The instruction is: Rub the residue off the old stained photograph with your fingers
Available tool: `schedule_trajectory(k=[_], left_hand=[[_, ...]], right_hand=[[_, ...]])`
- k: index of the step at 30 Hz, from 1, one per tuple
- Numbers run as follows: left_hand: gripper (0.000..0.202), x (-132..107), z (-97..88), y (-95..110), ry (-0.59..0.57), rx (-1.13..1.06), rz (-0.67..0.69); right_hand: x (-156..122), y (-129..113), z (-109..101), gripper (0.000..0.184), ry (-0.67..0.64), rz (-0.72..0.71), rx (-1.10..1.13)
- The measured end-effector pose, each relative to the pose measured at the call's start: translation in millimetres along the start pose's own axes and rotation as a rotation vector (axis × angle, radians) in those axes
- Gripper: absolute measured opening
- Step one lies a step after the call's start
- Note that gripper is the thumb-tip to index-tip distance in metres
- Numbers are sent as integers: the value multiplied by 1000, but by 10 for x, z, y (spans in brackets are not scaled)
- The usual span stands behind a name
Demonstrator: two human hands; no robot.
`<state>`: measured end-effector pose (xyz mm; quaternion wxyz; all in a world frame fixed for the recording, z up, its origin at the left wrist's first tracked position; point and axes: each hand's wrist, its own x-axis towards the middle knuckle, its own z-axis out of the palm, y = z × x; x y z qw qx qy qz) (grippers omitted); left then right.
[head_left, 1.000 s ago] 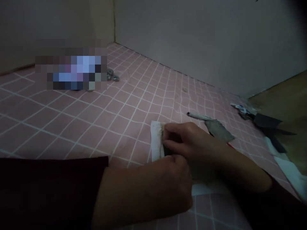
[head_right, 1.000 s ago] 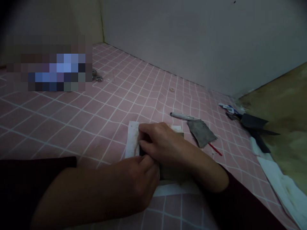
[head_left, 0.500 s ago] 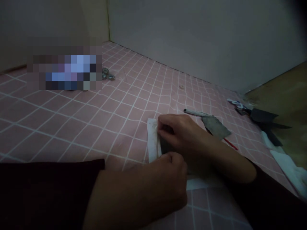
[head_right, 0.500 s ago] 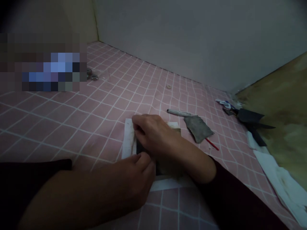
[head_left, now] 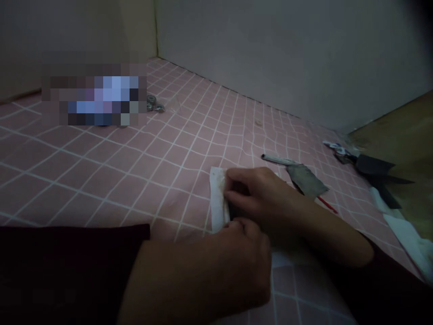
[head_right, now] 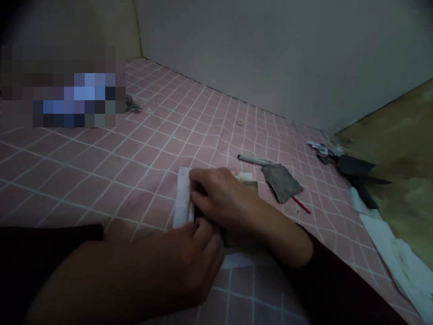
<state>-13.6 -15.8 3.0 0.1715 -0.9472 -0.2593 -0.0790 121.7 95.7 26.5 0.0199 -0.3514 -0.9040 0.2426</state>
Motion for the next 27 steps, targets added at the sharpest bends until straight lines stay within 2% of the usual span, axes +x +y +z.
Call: schedule_trajectory(k=[3, 8, 9, 13, 14, 18, 19, 23, 24, 27], left_hand=[[15, -7, -8, -19, 9, 15, 27], [20, 26, 69, 22, 32, 42, 42], [21, 27, 65, 19, 40, 41, 39], [22, 7, -14, -37, -11, 30, 48], [23, 1, -33, -51, -15, 33, 52], [25, 0, -50, -68, -24, 61, 67], [25, 2, -45, -63, -24, 58, 69], [20, 4, -36, -42, -23, 25, 48], [18, 1, -36, -39, -21, 22, 41], [16, -7, -35, -36, -9, 20, 31]], right_hand=[[30, 11, -4, 13, 134, 25, -12], [-10, -15, -43, 22, -101, -20, -9], [-14, -16, -39, 22, -83, -19, -28], [-8, -9, 1, 20, 138, -41, -113], [-14, -10, 2, 21, 123, -57, -110], [-50, -20, -21, 25, -107, -72, -44], [-47, -14, -20, 24, -97, -56, -42], [9, 25, 3, 17, 136, -32, -90], [16, 28, 3, 18, 135, -49, -89], [4, 17, -12, 23, -44, -101, -46]])
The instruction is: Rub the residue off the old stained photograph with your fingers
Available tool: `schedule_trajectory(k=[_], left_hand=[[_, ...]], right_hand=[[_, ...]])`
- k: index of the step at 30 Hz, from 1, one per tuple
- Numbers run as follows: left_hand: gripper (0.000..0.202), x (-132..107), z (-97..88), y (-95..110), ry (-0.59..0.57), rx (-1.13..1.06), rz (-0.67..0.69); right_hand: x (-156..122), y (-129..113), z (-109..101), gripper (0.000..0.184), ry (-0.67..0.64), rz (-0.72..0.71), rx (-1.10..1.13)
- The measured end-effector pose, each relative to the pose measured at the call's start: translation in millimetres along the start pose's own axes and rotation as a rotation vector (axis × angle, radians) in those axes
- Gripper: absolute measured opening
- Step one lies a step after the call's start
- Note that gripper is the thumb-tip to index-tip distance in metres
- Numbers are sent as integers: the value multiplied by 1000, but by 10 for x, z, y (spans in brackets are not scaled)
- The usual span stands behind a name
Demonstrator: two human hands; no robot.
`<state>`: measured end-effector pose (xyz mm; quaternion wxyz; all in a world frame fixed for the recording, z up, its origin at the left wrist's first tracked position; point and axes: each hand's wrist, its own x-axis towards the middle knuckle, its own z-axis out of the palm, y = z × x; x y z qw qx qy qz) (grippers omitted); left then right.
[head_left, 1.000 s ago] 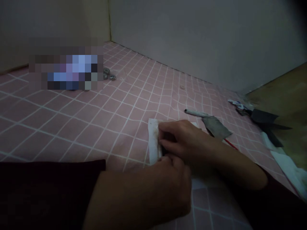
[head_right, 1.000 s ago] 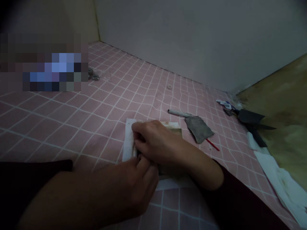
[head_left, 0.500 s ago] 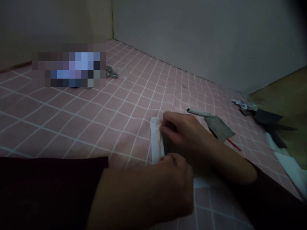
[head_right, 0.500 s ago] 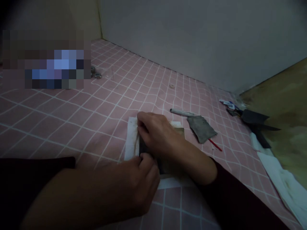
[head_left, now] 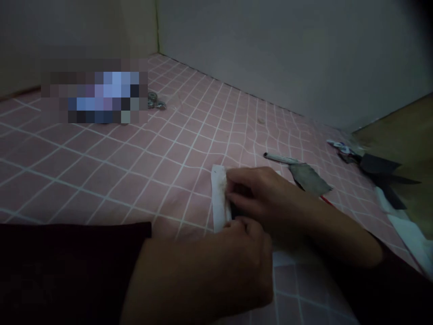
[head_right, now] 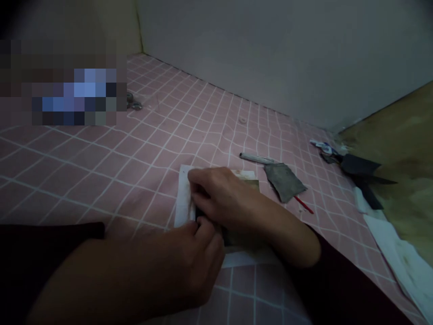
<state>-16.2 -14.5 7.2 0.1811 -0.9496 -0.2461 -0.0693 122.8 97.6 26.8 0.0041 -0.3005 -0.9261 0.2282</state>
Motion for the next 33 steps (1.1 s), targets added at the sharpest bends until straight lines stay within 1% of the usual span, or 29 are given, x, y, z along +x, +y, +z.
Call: schedule_trajectory(k=[1, 2, 3, 5, 6, 7, 8, 11, 12, 13, 16, 17, 18, 21, 22, 23, 26, 27, 28, 31, 32, 33], left_hand=[[17, 1, 2, 1, 0, -2, -3], [18, 4, 4, 2, -5, -5, -7], [19, 8, 6, 2, -13, -10, -10], [21, 17, 7, 3, -27, -19, -8], [22, 19, 6, 1, -33, -19, -5], [22, 20, 4, -1, -33, -17, 1], [23, 19, 1, -4, -29, -9, 10], [25, 13, -3, -17, -10, 21, 36], [25, 13, -2, -20, -7, 25, 40], [25, 15, -1, -21, -6, 21, 37], [24, 19, 3, -20, -12, 2, 18], [23, 18, 2, -20, -13, 3, 14], [22, 16, 1, -21, -12, 8, 14], [22, 7, -4, -24, -7, 19, 33], [22, 6, -4, -24, -9, 16, 35], [22, 6, -5, -23, -11, 10, 33], [20, 9, -3, -19, -12, 3, 12], [19, 9, -2, -21, -9, 8, 11], [19, 9, -1, -24, -6, 14, 13], [21, 8, 5, -35, 0, 28, 36], [22, 10, 8, -35, -1, 29, 38], [23, 13, 12, -34, -5, 27, 33]], right_hand=[[-6, -4, -2, 24, -43, -7, 12], [-8, -5, 1, 24, -39, -5, 9], [-6, -1, 8, 23, 10, 0, -5], [2, 15, 26, 19, 154, 6, -48], [4, 24, 31, 19, 203, 1, -64], [0, 30, 29, 19, 206, -12, -68], [-10, 31, 22, 20, 162, -29, -60], [-45, 20, -16, 23, -54, -72, 1], [-48, 16, -22, 23, -75, -73, 9], [-45, 15, -22, 23, -47, -63, 1], [-18, 21, -6, 21, 142, -27, -73], [-14, 23, -3, 21, 156, -35, -80], [-17, 24, -4, 21, 119, -56, -67], [-40, 20, -14, 22, -60, -119, 5], [-43, 20, -11, 22, -66, -125, 9], [-39, 23, -4, 22, -29, -117, -5], [-7, 36, 26, 20, 168, -69, -87], [-1, 38, 27, 20, 189, -58, -100], [0, 36, 23, 20, 158, -61, -91], [-20, 26, -11, 22, -60, -108, 7], [-23, 26, -18, 22, -99, -111, 29], [-21, 28, -20, 21, -87, -104, 32]])
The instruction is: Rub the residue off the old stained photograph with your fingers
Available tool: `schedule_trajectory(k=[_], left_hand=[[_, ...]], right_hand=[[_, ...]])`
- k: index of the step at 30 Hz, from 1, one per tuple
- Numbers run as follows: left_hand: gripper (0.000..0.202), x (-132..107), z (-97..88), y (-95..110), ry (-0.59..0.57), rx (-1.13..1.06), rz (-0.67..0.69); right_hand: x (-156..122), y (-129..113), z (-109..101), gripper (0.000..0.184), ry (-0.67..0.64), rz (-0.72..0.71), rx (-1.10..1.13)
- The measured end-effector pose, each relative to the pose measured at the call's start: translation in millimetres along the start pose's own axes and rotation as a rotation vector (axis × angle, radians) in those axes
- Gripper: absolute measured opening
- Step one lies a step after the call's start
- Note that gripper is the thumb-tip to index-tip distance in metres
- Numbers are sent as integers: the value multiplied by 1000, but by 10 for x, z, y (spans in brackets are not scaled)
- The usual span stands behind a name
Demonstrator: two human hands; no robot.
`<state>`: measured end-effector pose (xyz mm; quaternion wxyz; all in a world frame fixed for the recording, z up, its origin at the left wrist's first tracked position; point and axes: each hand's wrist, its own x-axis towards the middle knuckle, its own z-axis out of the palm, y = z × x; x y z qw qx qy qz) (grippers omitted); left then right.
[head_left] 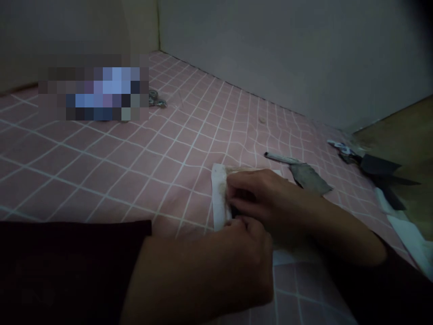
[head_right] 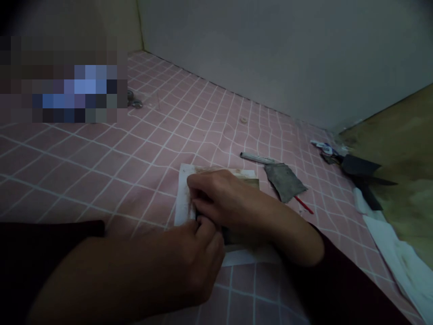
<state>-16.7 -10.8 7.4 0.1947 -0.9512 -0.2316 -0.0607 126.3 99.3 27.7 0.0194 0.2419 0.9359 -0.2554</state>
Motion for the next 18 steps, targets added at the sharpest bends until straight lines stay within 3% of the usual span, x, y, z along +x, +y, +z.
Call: schedule_trajectory(k=[4, 5, 9, 10, 14, 16, 18], left_hand=[[22, 10, 7, 12, -11, -28, -24], [22, 9, 5, 12, -12, -29, -22], [23, -2, -4, 8, -5, -1, 6], [22, -3, -3, 10, -2, 0, 0], [18, 0, 18, 36, 31, -34, -59], [17, -1, 28, 46, 36, -43, -65], [18, -6, 31, 48, 28, -43, -53]], right_hand=[[29, 16, 14, 18, 250, 66, -95], [28, 13, 13, 18, 247, 67, -94], [-1, -3, 2, 19, 7, 15, 19], [3, 5, 8, 19, 20, 18, 15], [70, 64, 48, 15, 321, 101, -117], [82, 68, 44, 14, 305, 104, -115], [70, 52, 27, 17, 171, 85, -69]])
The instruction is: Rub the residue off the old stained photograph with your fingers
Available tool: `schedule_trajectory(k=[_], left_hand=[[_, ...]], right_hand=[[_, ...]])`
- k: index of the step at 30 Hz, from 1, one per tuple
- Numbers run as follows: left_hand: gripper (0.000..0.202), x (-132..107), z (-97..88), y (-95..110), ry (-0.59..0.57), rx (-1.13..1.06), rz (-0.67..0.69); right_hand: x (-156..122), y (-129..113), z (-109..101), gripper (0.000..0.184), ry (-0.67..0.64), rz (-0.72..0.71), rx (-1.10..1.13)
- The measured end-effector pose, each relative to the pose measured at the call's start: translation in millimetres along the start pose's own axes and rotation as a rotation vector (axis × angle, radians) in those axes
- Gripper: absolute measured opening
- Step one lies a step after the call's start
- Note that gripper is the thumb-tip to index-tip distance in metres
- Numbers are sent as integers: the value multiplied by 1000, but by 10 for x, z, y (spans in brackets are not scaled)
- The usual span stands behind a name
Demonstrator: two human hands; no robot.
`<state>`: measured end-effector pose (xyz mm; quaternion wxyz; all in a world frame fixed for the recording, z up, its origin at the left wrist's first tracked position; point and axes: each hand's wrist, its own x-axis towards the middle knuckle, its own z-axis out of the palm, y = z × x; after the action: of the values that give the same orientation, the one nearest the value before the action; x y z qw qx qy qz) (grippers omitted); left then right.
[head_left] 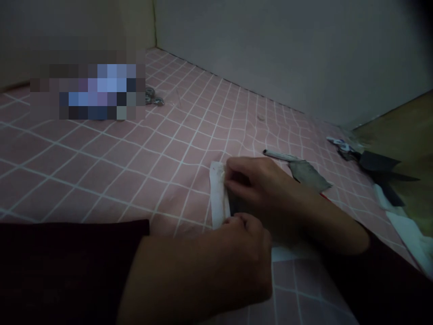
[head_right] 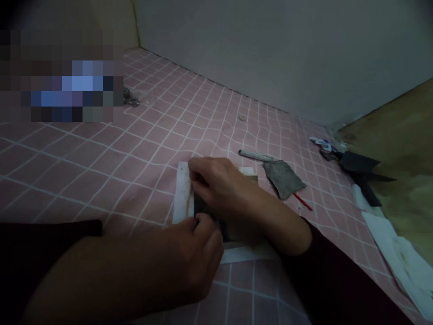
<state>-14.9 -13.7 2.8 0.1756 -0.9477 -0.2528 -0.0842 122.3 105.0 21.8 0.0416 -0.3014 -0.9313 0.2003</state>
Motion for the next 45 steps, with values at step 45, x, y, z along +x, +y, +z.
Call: schedule_trajectory(k=[45], left_hand=[[17, 6, -26, -40, -40, 31, 58]], right_hand=[[0, 9, 0, 15, 83, 19, -14]])
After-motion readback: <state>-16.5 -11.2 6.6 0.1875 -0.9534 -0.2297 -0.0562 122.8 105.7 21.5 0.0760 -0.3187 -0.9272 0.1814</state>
